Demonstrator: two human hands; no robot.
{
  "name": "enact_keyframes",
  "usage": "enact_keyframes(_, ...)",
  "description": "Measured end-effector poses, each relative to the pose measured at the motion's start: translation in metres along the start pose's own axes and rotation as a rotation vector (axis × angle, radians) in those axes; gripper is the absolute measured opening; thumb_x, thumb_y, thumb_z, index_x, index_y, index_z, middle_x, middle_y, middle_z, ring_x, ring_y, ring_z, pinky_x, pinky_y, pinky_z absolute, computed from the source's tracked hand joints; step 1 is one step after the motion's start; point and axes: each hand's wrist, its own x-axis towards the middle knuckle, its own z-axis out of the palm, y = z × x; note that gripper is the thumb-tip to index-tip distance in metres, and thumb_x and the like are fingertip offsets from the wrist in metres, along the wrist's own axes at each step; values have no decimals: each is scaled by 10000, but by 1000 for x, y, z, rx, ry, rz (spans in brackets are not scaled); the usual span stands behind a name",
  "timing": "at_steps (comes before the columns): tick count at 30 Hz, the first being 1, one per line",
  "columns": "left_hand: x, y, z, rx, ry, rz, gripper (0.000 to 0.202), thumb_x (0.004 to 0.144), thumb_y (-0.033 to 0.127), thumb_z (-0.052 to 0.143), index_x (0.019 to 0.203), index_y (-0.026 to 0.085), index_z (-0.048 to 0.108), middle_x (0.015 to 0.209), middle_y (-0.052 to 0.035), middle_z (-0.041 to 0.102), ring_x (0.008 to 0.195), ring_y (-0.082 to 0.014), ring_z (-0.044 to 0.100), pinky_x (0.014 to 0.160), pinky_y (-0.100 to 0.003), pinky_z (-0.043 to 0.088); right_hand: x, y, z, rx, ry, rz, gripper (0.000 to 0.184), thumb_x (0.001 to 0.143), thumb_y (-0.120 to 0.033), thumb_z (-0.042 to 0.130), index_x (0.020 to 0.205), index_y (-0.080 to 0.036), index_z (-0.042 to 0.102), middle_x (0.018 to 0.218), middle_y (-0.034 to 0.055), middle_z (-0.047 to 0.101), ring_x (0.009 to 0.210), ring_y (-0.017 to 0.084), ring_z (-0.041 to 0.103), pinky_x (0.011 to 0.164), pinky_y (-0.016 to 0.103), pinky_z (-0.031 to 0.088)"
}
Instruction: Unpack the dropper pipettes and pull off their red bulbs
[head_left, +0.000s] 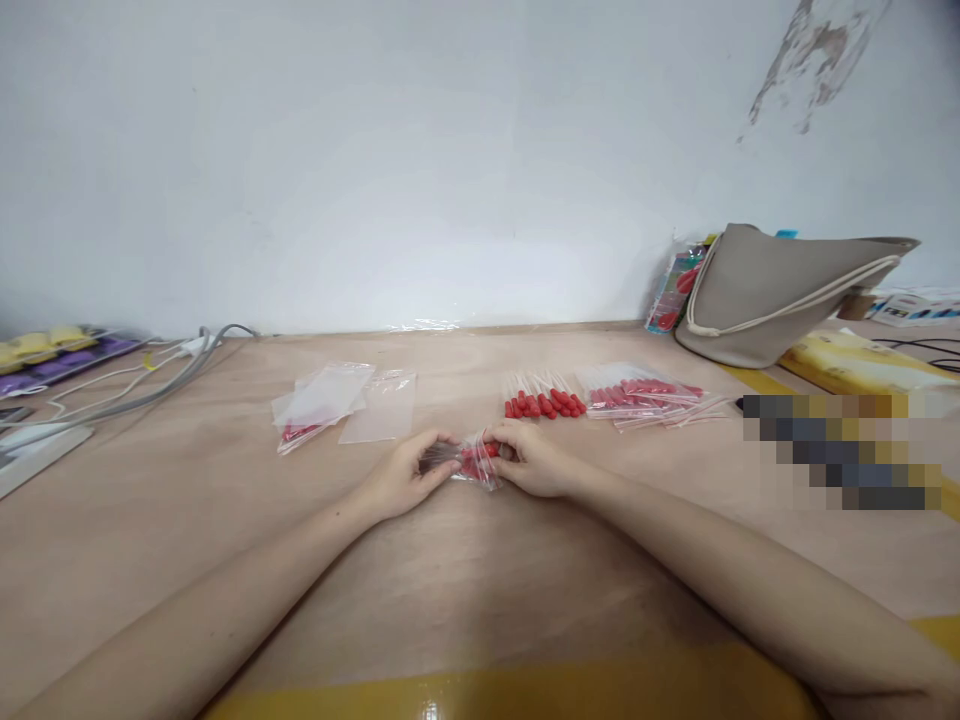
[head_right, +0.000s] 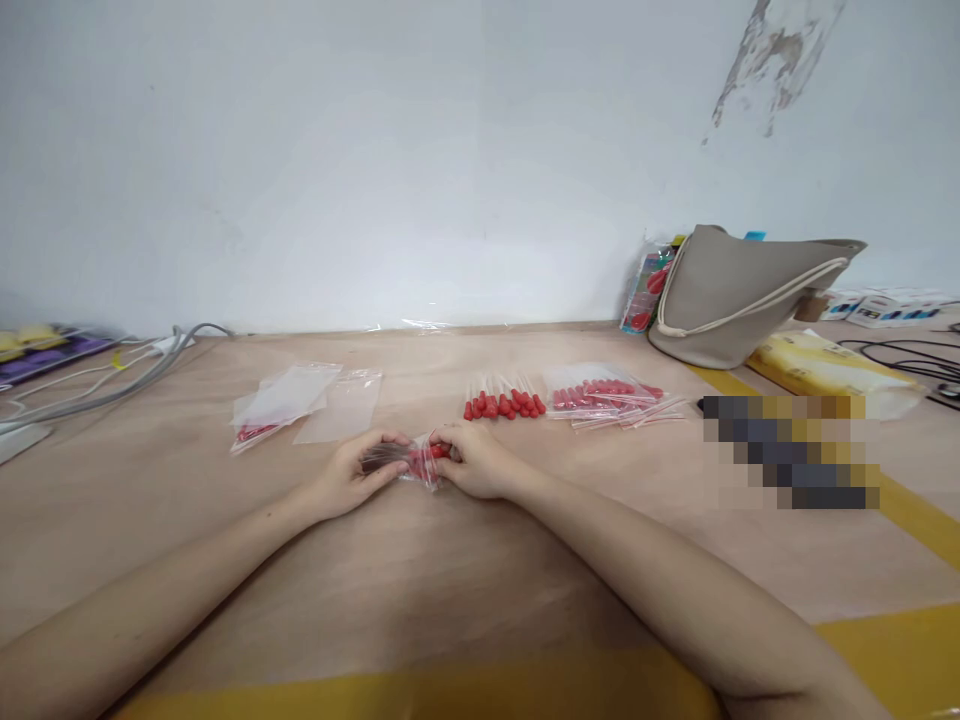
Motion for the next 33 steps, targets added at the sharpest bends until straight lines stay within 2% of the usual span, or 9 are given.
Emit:
enact_keyframes(5,0,-2,1,-45,-6,11,246,823,316,532,1031,186,548,996,-47,637,865,-167,622,779,-304,514,-4,-2,-6,-12,82,-122,183,761,-62,469,823,-169,604,793,24,601,711,114,519,668,224,393)
enact_keyframes(11,1,-4,1,-14,8,11,245,820,313,542,1027,182,555,975,-42,638,856,-165,614,783,-301,504,-5,8,-10,192,90,18,138,768,-141,499,837,-149,618,745,20,608,638,106,534,590,220,417)
enact_keyframes(16,1,-7,3,-36,21,-25,220,829,341,533,966,174,570,909,-37,648,785,-155,617,721,-281,508,-6,7,-6,413,-53,1,227,750,-211,573,967,-155,604,910,41,638,765,127,591,645,229,464)
enact_keyframes(19,1,-8,4,-40,22,-31,239,826,351,537,978,169,571,917,-47,652,796,-161,620,725,-287,508,-5,9,-3,355,23,26,190,772,-251,567,928,-161,628,872,34,653,716,119,586,654,246,465)
enact_keyframes(22,1,-8,3,-40,24,-32,252,827,362,532,986,172,573,916,-49,653,788,-163,621,718,-291,510,-3,15,-6,345,114,145,214,737,-260,611,923,-153,604,809,31,648,676,116,588,641,256,478)
enact_keyframes(25,2,-8,2,-37,42,-39,253,822,363,537,982,171,572,919,-52,652,794,-168,621,726,-300,511,0,18,-27,480,95,222,284,683,-295,672,895,-150,549,773,32,641,679,123,608,641,272,501)
enact_keyframes(28,2,-8,2,-16,68,-58,251,813,367,548,966,170,570,919,-54,651,793,-172,620,728,-308,512,0,21,-64,580,86,306,349,639,-361,712,854,-157,527,705,24,646,615,127,616,599,284,512)
enact_keyframes(30,2,-9,2,-5,73,-67,251,811,368,551,965,171,568,916,-55,650,791,-173,620,723,-310,512,-1,26,-87,564,207,326,373,611,-394,729,833,-163,538,690,22,648,613,132,623,602,289,518)
enact_keyframes(33,3,-10,3,2,75,-67,254,811,371,549,967,171,568,910,-56,652,779,-173,620,714,-311,513,-3,39,-104,450,521,261,371,626,-419,713,838,-166,542,752,46,659,697,157,642,662,316,526)
